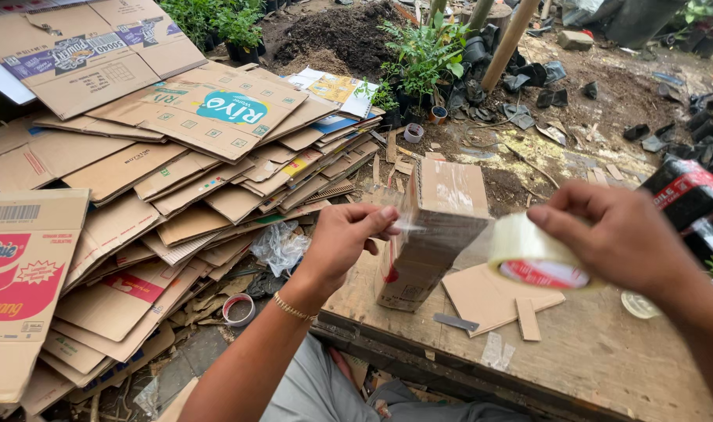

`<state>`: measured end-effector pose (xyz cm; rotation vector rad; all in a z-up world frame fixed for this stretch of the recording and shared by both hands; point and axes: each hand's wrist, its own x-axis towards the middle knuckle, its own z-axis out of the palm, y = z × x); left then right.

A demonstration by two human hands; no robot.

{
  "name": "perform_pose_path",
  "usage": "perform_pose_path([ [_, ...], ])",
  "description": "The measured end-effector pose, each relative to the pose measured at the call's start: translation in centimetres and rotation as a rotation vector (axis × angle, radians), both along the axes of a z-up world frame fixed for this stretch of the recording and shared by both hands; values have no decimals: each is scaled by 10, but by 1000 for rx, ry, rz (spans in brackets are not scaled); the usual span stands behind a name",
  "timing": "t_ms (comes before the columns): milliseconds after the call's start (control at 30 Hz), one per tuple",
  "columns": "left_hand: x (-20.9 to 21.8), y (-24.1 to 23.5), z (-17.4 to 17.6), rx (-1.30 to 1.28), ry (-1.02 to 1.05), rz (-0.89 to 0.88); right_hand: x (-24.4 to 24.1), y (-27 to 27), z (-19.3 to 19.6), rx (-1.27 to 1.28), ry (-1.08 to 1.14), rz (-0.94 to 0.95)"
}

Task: The person assembles a small cardboard box by cutting and folding pieces, then sealing the seams with clear packing tape. They use a utility knife to trim edges and apply tape to secure the structure.

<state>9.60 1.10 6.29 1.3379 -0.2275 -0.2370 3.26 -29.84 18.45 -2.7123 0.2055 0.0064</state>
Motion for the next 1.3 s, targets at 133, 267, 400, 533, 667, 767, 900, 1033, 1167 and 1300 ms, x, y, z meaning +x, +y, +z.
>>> perform_pose_path([
  [133,39,-13,-12,-271,249,-40,59,10,41,-103,-22,158],
  [267,69,-16,-24,-346,336,-56,98,30,54,-153,-72,230],
  [400,81,-20,-36,-363,365,-58,116,39,55,-154,-13,244],
  [533,82,-23,-42,-380,382,-75,123,35,53,-165,11,207],
  [667,76,-30,-45,-388,383,-82,123,28,52,-229,72,151],
  [767,75,-30,-47,-392,380,-71,125,25,48,-217,78,132],
  [900,70,-35,-51,-379,377,-86,125,20,42,-91,78,118],
  [1033,58,-48,-54,-324,301,-51,121,16,33,-65,43,110],
  [1167,52,-45,-46,-129,73,49,116,14,28,-4,36,63],
  [1300,47,-42,-29,74,-31,143,115,20,30,54,34,54],
])
